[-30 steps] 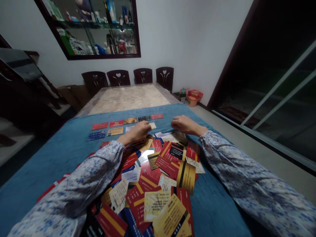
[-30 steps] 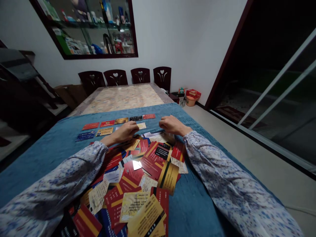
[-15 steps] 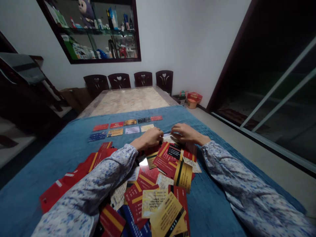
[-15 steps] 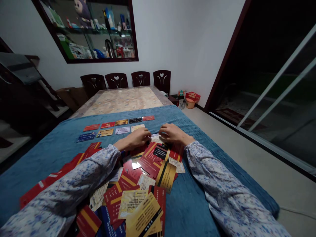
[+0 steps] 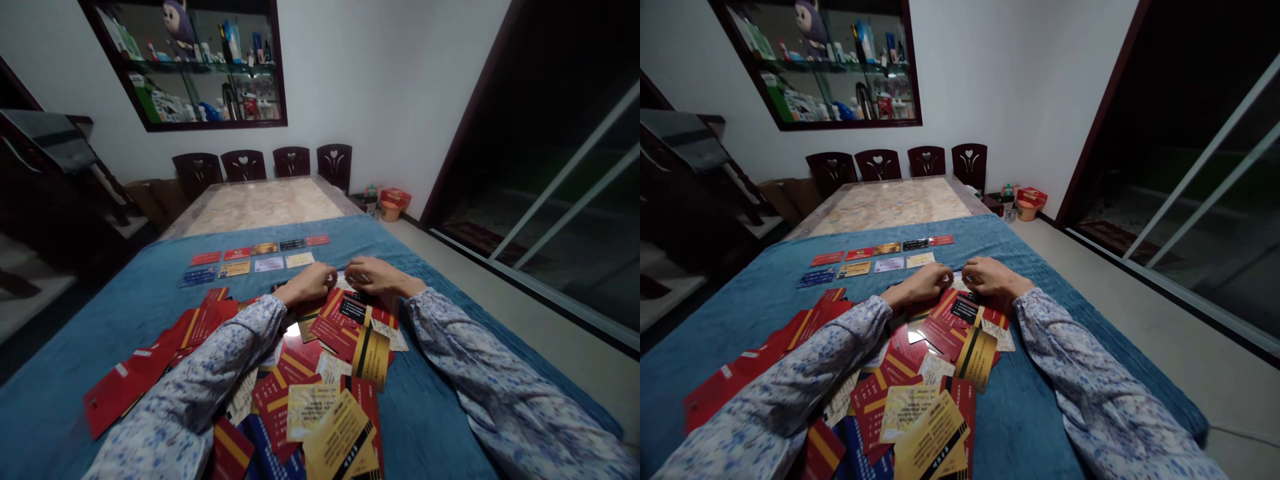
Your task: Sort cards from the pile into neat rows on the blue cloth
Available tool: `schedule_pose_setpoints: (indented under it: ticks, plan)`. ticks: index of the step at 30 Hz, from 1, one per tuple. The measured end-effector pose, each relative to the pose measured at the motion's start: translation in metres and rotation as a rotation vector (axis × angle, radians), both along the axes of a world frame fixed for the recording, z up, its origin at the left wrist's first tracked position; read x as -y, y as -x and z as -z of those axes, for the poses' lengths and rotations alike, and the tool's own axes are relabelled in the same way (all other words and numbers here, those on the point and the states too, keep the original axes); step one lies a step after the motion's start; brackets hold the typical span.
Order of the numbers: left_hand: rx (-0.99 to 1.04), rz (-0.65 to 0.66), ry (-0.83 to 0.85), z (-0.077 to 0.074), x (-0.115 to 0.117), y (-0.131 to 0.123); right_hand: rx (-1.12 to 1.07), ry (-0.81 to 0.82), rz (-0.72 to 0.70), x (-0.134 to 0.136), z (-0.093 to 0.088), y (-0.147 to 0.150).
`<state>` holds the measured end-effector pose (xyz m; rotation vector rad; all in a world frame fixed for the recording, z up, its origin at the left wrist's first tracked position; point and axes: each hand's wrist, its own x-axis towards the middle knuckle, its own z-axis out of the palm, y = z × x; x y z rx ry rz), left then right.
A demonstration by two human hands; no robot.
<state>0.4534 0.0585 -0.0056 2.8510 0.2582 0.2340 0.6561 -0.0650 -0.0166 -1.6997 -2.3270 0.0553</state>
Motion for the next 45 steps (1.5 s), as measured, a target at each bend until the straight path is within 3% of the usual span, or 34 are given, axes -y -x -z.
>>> schedule_pose_setpoints:
  ticks: [7,16,30,38,45]
  plan:
    - [0.079,-0.045,0.047,0.010,-0.010,-0.007,0.011,0.026,0.033,-0.001,-0.009,0.001]
    - [0.142,-0.129,0.025,0.016,-0.015,-0.010,-0.008,0.041,0.023,-0.008,-0.001,-0.004]
    - [0.115,-0.037,0.028,0.024,-0.019,-0.009,-0.063,0.046,-0.009,-0.012,0.007,-0.007]
    - [0.188,-0.055,0.130,0.019,-0.017,-0.006,-0.114,0.009,0.012,-0.011,-0.001,-0.005]
    - [0.261,-0.121,0.269,0.011,-0.011,-0.002,-0.047,-0.079,0.170,-0.009,-0.001,-0.001]
